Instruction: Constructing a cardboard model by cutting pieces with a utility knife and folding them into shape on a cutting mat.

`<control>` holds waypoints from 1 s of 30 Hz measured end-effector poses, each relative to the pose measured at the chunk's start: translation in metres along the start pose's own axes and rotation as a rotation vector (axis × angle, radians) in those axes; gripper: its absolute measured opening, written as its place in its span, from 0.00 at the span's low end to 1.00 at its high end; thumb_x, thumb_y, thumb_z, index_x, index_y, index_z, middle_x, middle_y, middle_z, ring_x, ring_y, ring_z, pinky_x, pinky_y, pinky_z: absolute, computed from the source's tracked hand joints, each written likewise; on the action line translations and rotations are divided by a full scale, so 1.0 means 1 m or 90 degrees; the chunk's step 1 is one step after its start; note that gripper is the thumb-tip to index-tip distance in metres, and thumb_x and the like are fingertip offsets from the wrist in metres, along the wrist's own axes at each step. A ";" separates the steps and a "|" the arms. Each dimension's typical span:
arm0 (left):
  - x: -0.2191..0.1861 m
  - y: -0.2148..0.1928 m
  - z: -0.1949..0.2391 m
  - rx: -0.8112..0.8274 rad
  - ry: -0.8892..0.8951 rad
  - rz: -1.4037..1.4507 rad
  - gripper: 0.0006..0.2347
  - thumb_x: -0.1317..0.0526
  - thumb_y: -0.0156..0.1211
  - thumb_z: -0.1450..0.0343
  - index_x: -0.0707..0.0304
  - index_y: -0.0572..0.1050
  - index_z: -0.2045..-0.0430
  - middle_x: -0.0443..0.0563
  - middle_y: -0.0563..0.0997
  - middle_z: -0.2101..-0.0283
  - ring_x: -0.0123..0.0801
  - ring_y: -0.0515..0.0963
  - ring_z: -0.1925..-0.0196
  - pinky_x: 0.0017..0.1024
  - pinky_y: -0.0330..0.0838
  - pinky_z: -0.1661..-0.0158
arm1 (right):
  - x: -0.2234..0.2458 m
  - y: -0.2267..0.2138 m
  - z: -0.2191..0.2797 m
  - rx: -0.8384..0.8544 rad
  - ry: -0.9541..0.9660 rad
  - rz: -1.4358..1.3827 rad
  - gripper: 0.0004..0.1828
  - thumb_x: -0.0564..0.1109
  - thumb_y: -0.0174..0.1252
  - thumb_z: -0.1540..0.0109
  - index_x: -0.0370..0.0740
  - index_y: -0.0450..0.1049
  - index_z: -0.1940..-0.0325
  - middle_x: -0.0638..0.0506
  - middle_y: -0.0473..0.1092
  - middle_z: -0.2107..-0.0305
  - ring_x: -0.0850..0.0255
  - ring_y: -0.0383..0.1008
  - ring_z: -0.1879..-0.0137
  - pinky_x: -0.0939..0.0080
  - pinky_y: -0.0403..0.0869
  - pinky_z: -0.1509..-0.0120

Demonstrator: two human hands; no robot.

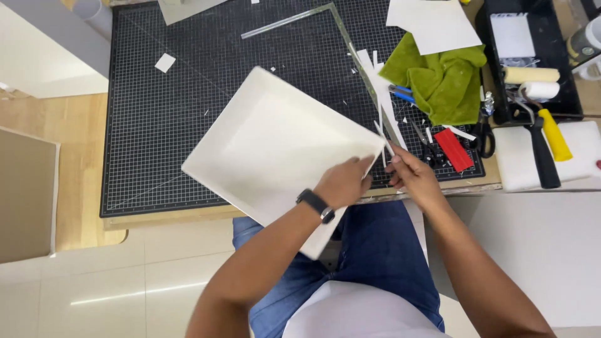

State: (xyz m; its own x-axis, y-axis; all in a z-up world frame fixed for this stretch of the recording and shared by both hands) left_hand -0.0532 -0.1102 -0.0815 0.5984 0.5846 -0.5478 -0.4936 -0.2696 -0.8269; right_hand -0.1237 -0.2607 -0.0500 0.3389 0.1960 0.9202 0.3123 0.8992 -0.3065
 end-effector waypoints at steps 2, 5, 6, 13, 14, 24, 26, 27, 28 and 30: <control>0.006 -0.026 -0.014 0.019 -0.009 0.094 0.23 0.44 0.42 0.25 0.43 0.66 0.35 0.57 0.79 0.50 0.63 0.82 0.51 0.57 0.78 0.55 | 0.020 -0.011 0.000 -0.014 -0.009 0.047 0.20 0.47 0.52 0.27 0.50 0.71 0.29 0.37 0.76 0.61 0.54 0.79 0.64 0.55 0.81 0.59; 0.051 -0.020 -0.026 -0.053 -0.015 -0.019 0.24 0.39 0.39 0.23 0.38 0.67 0.34 0.53 0.76 0.39 0.66 0.75 0.38 0.61 0.74 0.48 | 0.048 -0.029 -0.008 -0.042 -0.066 0.181 0.22 0.51 0.51 0.27 0.55 0.70 0.27 0.37 0.75 0.56 0.51 0.79 0.59 0.49 0.80 0.55; 0.069 -0.016 -0.027 -0.148 -0.009 -0.225 0.22 0.38 0.44 0.24 0.32 0.69 0.36 0.47 0.73 0.35 0.66 0.71 0.34 0.61 0.72 0.48 | 0.059 -0.035 -0.010 -0.056 -0.116 0.269 0.23 0.55 0.50 0.26 0.57 0.69 0.26 0.36 0.74 0.51 0.48 0.79 0.56 0.43 0.79 0.52; 0.045 -0.036 -0.012 0.218 -0.139 -0.292 0.39 0.42 0.64 0.31 0.41 0.50 0.25 0.54 0.44 0.21 0.66 0.44 0.22 0.83 0.57 0.44 | 0.072 -0.026 -0.007 -0.269 -0.361 0.518 0.24 0.54 0.49 0.25 0.71 0.65 0.23 0.53 0.69 0.55 0.47 0.76 0.52 0.47 0.79 0.53; 0.044 -0.036 -0.013 0.221 -0.139 -0.288 0.39 0.42 0.65 0.32 0.42 0.51 0.25 0.55 0.44 0.21 0.67 0.44 0.22 0.84 0.57 0.45 | 0.075 -0.020 -0.007 -0.196 -0.319 0.555 0.19 0.58 0.48 0.26 0.67 0.71 0.30 0.52 0.71 0.56 0.45 0.78 0.55 0.45 0.79 0.54; 0.037 -0.045 -0.011 0.245 -0.146 -0.274 0.39 0.44 0.66 0.31 0.44 0.51 0.26 0.56 0.44 0.21 0.67 0.45 0.22 0.84 0.57 0.44 | 0.075 -0.035 -0.034 -0.034 -0.123 0.434 0.21 0.60 0.47 0.27 0.75 0.68 0.29 0.52 0.73 0.53 0.44 0.77 0.50 0.44 0.77 0.48; 0.039 -0.043 -0.013 0.243 -0.146 -0.274 0.39 0.44 0.66 0.32 0.44 0.52 0.26 0.56 0.45 0.21 0.67 0.45 0.22 0.84 0.57 0.45 | 0.078 -0.028 -0.032 0.003 -0.086 0.365 0.20 0.57 0.49 0.28 0.71 0.71 0.31 0.50 0.75 0.53 0.48 0.79 0.54 0.47 0.78 0.50; 0.040 -0.043 -0.014 0.241 -0.146 -0.275 0.39 0.44 0.66 0.32 0.44 0.52 0.26 0.56 0.45 0.21 0.67 0.45 0.22 0.84 0.57 0.45 | 0.077 -0.023 -0.032 0.039 -0.050 0.294 0.20 0.54 0.51 0.28 0.66 0.73 0.32 0.48 0.78 0.54 0.52 0.81 0.58 0.50 0.79 0.51; 0.037 -0.046 -0.014 0.240 -0.143 -0.277 0.39 0.44 0.66 0.32 0.44 0.52 0.26 0.56 0.45 0.21 0.67 0.45 0.22 0.84 0.57 0.45 | 0.072 -0.025 -0.032 0.035 -0.051 0.294 0.20 0.54 0.51 0.28 0.66 0.73 0.32 0.48 0.78 0.54 0.52 0.81 0.58 0.50 0.79 0.51; 0.033 -0.048 -0.009 0.256 -0.150 -0.274 0.39 0.44 0.66 0.32 0.44 0.52 0.26 0.56 0.45 0.21 0.67 0.46 0.23 0.82 0.58 0.44 | 0.062 -0.034 -0.031 -0.046 -0.068 0.182 0.21 0.52 0.51 0.27 0.61 0.69 0.28 0.46 0.76 0.56 0.55 0.80 0.58 0.53 0.79 0.53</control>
State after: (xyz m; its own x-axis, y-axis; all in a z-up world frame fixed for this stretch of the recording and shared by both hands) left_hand -0.0037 -0.0849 -0.0614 0.6644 0.7412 -0.0960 -0.4654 0.3098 -0.8291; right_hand -0.0860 -0.2905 0.0100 0.3285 0.4808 0.8130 0.2815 0.7717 -0.5702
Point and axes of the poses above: each hand's wrist, its own z-axis away from the middle knuckle, its own y-axis out of the palm, x = y × z, the point moved 7 cm from there along -z, towards the middle knuckle
